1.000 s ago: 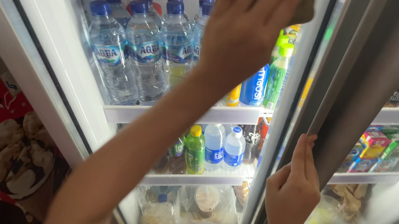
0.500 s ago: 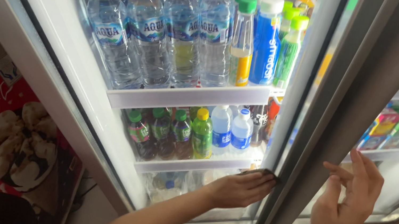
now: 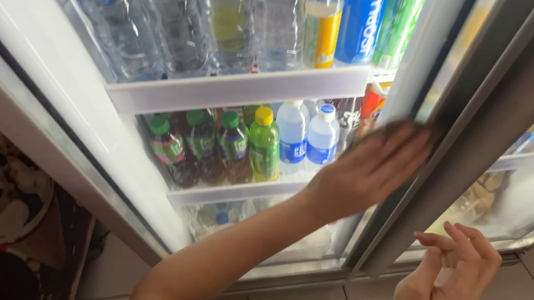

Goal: The person sprays a cleaning solution onto the glass door of a commercial refrigerator and wipes it with a cloth. The person then carries a cardboard box filled with snacks and other items across the store floor.

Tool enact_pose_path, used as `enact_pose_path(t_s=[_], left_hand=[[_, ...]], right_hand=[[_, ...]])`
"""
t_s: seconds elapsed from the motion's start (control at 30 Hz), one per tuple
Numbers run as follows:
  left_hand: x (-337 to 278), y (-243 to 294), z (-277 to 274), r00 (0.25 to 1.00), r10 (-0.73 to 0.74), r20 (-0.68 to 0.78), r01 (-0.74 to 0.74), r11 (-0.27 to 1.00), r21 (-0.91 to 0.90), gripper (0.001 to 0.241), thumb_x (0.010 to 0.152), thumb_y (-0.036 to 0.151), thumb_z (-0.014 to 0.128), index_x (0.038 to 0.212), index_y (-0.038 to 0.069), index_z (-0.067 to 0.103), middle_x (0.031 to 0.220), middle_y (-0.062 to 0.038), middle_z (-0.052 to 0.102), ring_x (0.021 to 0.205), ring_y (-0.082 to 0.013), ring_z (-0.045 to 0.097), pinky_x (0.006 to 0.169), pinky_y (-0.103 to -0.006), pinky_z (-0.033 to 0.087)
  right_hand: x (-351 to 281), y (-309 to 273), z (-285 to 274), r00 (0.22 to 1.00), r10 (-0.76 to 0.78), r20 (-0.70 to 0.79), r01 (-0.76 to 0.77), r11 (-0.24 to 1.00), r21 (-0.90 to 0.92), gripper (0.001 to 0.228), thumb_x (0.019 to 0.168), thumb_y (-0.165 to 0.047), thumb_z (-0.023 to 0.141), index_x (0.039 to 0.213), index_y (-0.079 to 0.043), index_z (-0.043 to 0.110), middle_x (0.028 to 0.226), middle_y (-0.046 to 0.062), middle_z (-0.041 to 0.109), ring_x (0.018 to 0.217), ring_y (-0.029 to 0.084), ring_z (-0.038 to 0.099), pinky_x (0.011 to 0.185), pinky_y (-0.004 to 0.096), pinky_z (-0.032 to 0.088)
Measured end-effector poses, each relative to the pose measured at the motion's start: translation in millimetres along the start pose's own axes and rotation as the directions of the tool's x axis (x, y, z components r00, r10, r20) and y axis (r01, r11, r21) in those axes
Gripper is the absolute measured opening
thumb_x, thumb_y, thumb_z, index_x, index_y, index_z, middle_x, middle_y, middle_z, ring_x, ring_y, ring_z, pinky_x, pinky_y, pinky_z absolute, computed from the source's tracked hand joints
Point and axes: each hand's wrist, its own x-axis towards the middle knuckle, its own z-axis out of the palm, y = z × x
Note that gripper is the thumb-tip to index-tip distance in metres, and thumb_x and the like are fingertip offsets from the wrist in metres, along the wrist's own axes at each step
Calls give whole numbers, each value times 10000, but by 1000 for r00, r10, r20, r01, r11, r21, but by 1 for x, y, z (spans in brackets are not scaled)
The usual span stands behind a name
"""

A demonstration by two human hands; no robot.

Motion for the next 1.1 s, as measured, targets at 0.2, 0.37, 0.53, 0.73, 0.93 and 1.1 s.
enact_pose_path(t_s=[0.2, 0.37, 0.53, 0.73, 0.93, 1.1], left_hand=[[-134, 61, 18, 979, 181, 92, -151, 952, -267, 439, 992, 163, 605, 1403, 13, 646, 1489, -85, 585, 1419, -210, 529, 1229, -317, 394], [-128, 24, -7, 983, 171, 61, -144, 939, -312, 478, 943, 164, 646, 1396, 12, 636, 1464, -98, 608, 1406, -202, 545, 1210, -328, 406], [-61, -79, -43, 993, 117, -8, -117, 992, -39, 370, 1164, 91, 594, 1527, 23, 572, 1585, -111, 459, 1550, -278, 399, 1328, -475, 261], [-89, -95, -66, 999, -21, -43, 23, 998, 50, 367, 1156, 93, 543, 1522, 65, 541, 1625, -89, 428, 1559, -301, 353, 1322, -483, 182], [-202, -27, -82, 960, 190, 207, -172, 980, -100, 419, 1059, 209, 602, 1457, 85, 639, 1545, -13, 524, 1472, -145, 466, 1322, -370, 218], [-230, -54, -87, 911, 317, 264, -343, 938, 54, 488, 1065, 246, 560, 1547, 170, 530, 1585, -8, 479, 1511, -167, 394, 1323, -465, 129]], right_hand=[[-19, 3, -5, 998, 29, 59, -35, 993, 116, 341, 993, 165, 460, 1290, 38, 570, 1358, 154, 456, 958, 174, 682, 893, 281, 597], [-32, -18, 14, 982, -11, 191, 8, 1000, 14, 314, 922, 171, 517, 1181, 36, 631, 1288, 167, 535, 919, 218, 694, 872, 331, 555], [-42, -47, 43, 963, -54, 265, 24, 993, 117, 280, 954, 143, 536, 1184, 15, 632, 1270, 163, 534, 913, 215, 688, 861, 319, 583], [-49, -72, 59, 949, -100, 300, 45, 982, 184, 288, 980, 142, 522, 1224, 31, 626, 1302, 159, 519, 932, 223, 711, 873, 322, 571], [-69, -77, 67, 942, -89, 324, 21, 978, 208, 284, 976, 149, 521, 1217, 41, 624, 1310, 164, 517, 951, 231, 710, 842, 303, 581], [-87, -71, 73, 930, -41, 366, -58, 965, 256, 285, 996, 144, 523, 1248, 49, 617, 1276, 156, 511, 912, 198, 707, 888, 302, 558]])
